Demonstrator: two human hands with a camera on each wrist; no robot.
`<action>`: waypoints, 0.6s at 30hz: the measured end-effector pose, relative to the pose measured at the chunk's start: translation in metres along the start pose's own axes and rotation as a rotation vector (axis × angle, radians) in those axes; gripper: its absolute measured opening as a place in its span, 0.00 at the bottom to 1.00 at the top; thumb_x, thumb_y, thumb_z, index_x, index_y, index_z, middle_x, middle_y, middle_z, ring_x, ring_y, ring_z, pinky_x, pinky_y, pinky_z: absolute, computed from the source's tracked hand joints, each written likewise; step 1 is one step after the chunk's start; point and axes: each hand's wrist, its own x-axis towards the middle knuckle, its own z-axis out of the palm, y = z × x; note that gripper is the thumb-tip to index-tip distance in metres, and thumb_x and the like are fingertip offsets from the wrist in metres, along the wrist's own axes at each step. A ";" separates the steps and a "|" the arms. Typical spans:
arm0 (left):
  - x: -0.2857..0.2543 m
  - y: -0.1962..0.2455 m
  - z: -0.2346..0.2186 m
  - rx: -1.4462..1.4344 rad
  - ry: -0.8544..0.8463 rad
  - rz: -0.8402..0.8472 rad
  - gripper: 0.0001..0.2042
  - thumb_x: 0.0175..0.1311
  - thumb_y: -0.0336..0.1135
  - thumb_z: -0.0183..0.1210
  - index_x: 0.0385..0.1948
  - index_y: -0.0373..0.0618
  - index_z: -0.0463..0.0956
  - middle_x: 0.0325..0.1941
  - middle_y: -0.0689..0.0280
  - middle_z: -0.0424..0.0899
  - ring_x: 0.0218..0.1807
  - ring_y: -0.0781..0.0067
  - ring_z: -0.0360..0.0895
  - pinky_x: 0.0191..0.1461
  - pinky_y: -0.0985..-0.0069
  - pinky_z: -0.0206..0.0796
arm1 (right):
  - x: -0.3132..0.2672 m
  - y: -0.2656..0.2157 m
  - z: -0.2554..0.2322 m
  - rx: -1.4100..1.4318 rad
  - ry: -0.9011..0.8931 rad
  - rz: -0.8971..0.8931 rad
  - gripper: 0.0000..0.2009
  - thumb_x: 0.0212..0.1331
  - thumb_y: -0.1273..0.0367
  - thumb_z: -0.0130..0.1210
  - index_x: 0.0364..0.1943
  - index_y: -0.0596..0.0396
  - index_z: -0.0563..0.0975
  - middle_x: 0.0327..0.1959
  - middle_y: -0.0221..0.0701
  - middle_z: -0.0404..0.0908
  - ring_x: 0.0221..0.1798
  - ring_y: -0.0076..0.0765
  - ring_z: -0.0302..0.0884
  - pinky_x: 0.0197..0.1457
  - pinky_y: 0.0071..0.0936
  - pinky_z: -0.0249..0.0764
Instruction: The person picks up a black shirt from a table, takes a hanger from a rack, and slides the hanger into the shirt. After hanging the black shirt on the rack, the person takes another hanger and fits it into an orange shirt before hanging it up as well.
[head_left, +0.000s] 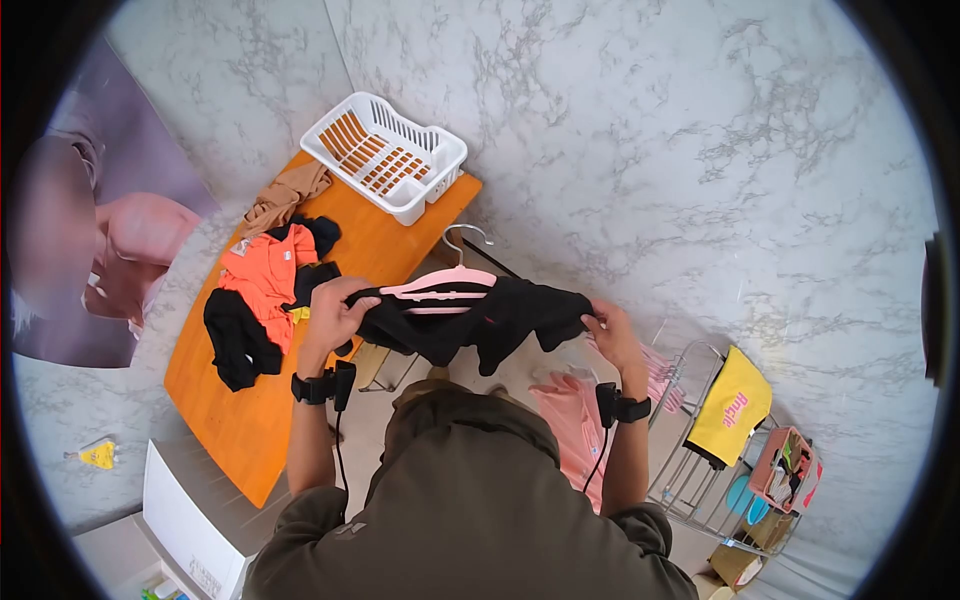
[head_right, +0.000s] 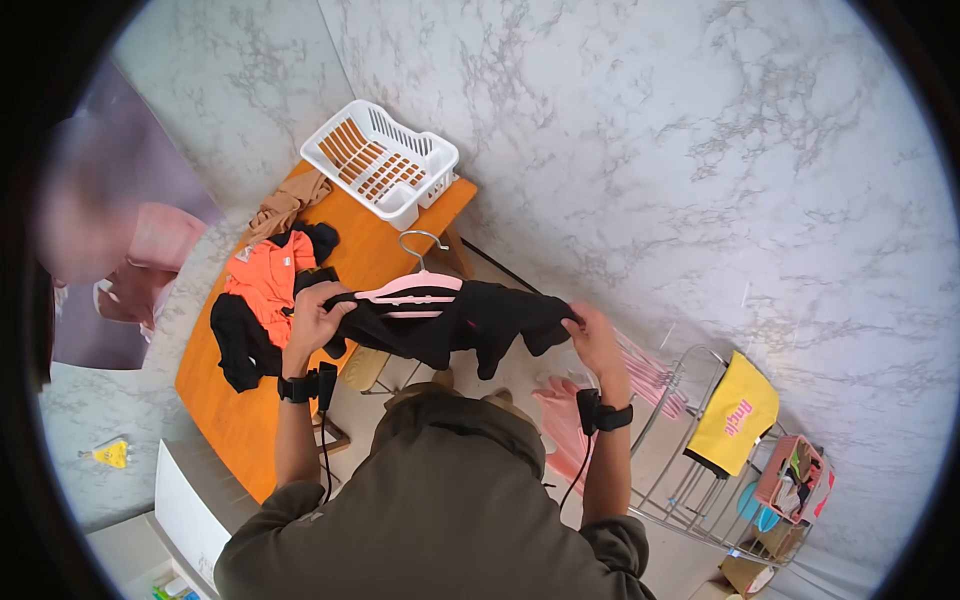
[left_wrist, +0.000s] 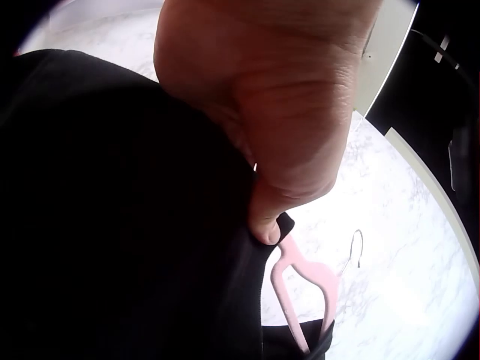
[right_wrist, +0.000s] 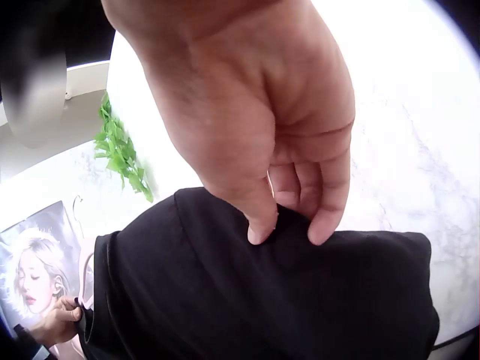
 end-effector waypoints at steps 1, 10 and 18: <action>0.000 0.000 -0.001 0.003 -0.014 -0.007 0.07 0.47 0.28 0.65 0.27 0.38 0.79 0.24 0.57 0.79 0.27 0.58 0.76 0.31 0.72 0.65 | 0.002 -0.001 -0.001 -0.093 -0.062 0.037 0.11 0.54 0.72 0.58 0.41 0.59 0.78 0.31 0.43 0.78 0.34 0.46 0.75 0.40 0.32 0.70; -0.004 -0.030 -0.005 -0.050 0.036 -0.032 0.07 0.50 0.24 0.64 0.30 0.33 0.77 0.25 0.59 0.77 0.29 0.66 0.76 0.35 0.74 0.65 | 0.014 0.034 -0.016 -0.188 0.100 0.116 0.08 0.52 0.71 0.59 0.34 0.62 0.80 0.21 0.47 0.74 0.22 0.41 0.70 0.31 0.32 0.67; 0.008 -0.029 0.012 0.045 0.041 0.004 0.07 0.49 0.29 0.64 0.29 0.38 0.79 0.28 0.56 0.80 0.33 0.55 0.76 0.40 0.69 0.66 | 0.006 0.060 -0.008 -0.154 0.229 0.172 0.09 0.53 0.71 0.59 0.37 0.61 0.81 0.25 0.43 0.81 0.26 0.41 0.78 0.35 0.30 0.72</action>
